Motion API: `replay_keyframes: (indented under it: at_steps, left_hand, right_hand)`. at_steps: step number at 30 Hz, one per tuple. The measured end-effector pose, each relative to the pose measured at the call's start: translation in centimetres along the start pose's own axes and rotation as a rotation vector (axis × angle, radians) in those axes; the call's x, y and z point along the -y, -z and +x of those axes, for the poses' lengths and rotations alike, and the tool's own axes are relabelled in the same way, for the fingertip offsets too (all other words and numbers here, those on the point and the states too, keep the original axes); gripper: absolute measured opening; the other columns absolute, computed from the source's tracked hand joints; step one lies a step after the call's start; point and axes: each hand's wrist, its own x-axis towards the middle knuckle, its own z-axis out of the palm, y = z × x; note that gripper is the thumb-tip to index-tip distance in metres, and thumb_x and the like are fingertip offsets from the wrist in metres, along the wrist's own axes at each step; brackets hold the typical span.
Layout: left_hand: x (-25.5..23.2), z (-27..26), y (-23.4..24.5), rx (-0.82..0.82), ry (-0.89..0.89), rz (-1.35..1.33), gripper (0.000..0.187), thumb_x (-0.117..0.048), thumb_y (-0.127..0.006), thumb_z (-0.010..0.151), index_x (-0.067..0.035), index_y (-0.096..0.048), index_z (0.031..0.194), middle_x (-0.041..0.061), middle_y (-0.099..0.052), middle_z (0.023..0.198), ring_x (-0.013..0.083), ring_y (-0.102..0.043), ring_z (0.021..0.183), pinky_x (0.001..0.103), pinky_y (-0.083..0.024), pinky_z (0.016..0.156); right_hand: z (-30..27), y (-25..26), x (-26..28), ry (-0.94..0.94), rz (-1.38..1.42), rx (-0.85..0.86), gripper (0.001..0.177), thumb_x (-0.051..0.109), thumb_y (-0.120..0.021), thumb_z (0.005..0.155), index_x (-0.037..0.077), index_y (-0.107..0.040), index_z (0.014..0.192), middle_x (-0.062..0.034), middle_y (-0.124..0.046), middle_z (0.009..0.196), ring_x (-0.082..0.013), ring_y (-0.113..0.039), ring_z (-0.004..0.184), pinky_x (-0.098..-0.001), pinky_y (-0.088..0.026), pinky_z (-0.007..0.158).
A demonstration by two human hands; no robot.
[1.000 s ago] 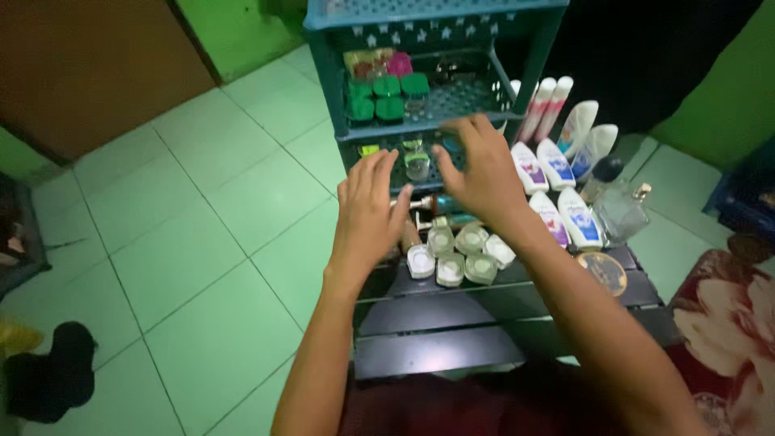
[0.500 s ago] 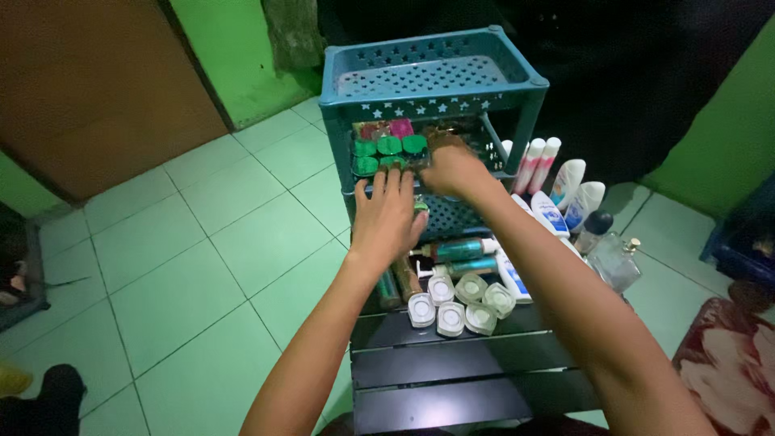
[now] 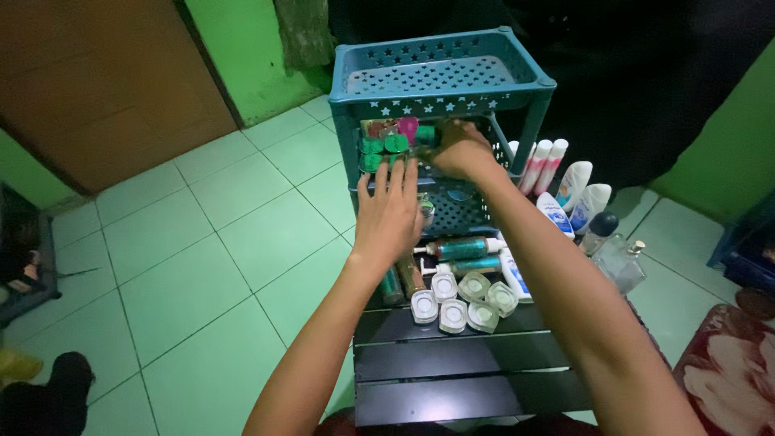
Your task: The person organizes cosmetic items on a small table. They move bottles and jars from a green plastic rack onto the table, then repeatedly pick up small white containers, open them, and place them in a grid pattern on the table surface.
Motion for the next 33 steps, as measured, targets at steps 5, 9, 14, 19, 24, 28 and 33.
replay_keyframes:
  at_steps: [5, 9, 14, 19, 24, 28, 33]
  left_hand:
    - [-1.0, -1.6, 0.9, -0.106, 0.017, 0.049, 0.061, -0.012, -0.067, 0.087, -0.001, -0.047, 0.144, 0.015, -0.054, 0.139, 0.0344, -0.048, 0.137, 0.050, -0.035, 0.116]
    - [-2.8, -3.5, 1.6, -0.071, 0.077, -0.062, 0.055, -0.016, -0.065, 0.092, -0.002, -0.047, 0.142, 0.016, -0.054, 0.134, 0.0352, -0.050, 0.131, 0.051, -0.037, 0.110]
    - [-5.6, -5.2, 3.3, -0.215, 0.023, -0.258, 0.067, -0.024, -0.067, 0.097, 0.001, -0.037, 0.151, 0.019, -0.050, 0.140, 0.0378, -0.050, 0.129, 0.051, -0.037, 0.107]
    - [-9.0, -7.0, 2.7, -0.054, -0.075, -0.436, 0.077, -0.031, -0.071, 0.095, -0.004, -0.033, 0.156, 0.020, -0.051, 0.141, 0.0365, -0.051, 0.127, 0.050, -0.039, 0.100]
    - [-11.6, -9.7, 0.9, 0.090, -0.257, -0.517, 0.065, -0.031, -0.071, 0.097, -0.010, -0.043, 0.153, 0.015, -0.054, 0.140, 0.0330, -0.055, 0.127, 0.047, -0.041, 0.100]
    - [-13.6, -11.7, -0.2, 0.219, -0.265, -0.478, 0.060, -0.033, -0.071, 0.096, -0.007, -0.048, 0.145, 0.013, -0.057, 0.137, 0.0318, -0.057, 0.121, 0.049, -0.040, 0.094]
    - [-15.0, -13.1, -0.6, 0.324, -0.291, -0.379, 0.055, -0.034, -0.072, 0.092, -0.007, -0.053, 0.136, 0.012, -0.058, 0.126, 0.0320, -0.056, 0.116, 0.050, -0.039, 0.090]
  right_hand:
    - [-4.8, 1.7, -0.3, 0.083, 0.249, -0.245, 0.064, 0.049, -0.081, 0.081, -0.002, -0.069, 0.116, -0.0281, -0.070, 0.112, -0.0418, -0.067, 0.106, -0.0459, -0.053, 0.093]
    - [-9.5, 3.6, -0.2, 0.181, 0.483, -0.337, 0.060, 0.043, -0.081, 0.088, -0.005, -0.065, 0.121, -0.0208, -0.073, 0.108, -0.0298, -0.072, 0.099, -0.0389, -0.056, 0.088]
    - [-17.0, 4.0, -1.8, 0.197, 1.023, -0.219, 0.047, 0.031, -0.074, 0.098, -0.001, -0.062, 0.130, -0.0070, -0.070, 0.106, -0.0141, -0.066, 0.094, -0.0313, -0.053, 0.081]
    - [-24.7, 1.3, -5.4, -0.127, 1.545, 0.007, 0.032, 0.032, -0.065, 0.108, 0.002, -0.062, 0.120, -0.0011, -0.057, 0.093, -0.0113, -0.052, 0.078, -0.0276, -0.043, 0.069]
    - [-30.6, -0.8, -7.9, -0.377, 1.574, 0.184, 0.035, 0.040, -0.050, 0.104, 0.008, -0.064, 0.109, -0.0048, -0.067, 0.092, -0.0133, -0.059, 0.077, -0.0276, -0.046, 0.066]
    - [-33.5, -1.8, -8.8, -0.562, 1.418, 0.194, 0.045, 0.044, -0.048, 0.105, 0.003, -0.065, 0.109, -0.0096, -0.071, 0.091, -0.0178, -0.059, 0.071, -0.0294, -0.045, 0.062]
    - [-37.0, -2.1, -8.4, -0.224, 0.842, -0.053, 0.041, 0.032, -0.062, 0.100, 0.003, -0.063, 0.129, -0.0079, -0.071, 0.101, -0.0128, -0.064, 0.086, -0.0293, -0.052, 0.073]
